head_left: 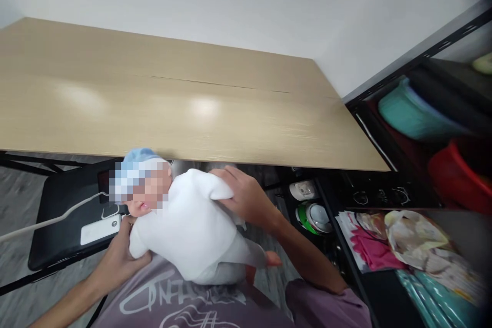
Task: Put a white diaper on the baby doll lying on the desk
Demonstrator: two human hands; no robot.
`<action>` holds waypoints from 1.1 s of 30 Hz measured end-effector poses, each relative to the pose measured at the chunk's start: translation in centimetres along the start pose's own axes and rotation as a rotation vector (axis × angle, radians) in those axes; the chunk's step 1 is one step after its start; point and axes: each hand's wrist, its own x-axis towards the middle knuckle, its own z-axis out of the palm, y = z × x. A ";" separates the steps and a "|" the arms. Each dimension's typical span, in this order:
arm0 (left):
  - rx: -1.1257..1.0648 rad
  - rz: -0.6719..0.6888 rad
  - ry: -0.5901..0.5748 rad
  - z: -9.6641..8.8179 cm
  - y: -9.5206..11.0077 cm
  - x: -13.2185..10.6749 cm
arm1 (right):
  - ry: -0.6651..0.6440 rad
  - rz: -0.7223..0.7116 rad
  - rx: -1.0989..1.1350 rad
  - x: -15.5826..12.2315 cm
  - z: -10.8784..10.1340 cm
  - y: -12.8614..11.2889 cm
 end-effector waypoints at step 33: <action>0.756 0.431 0.455 -6.4 9.5 33.3 | 0.534 0.230 -0.293 10.4 -0.1 20.1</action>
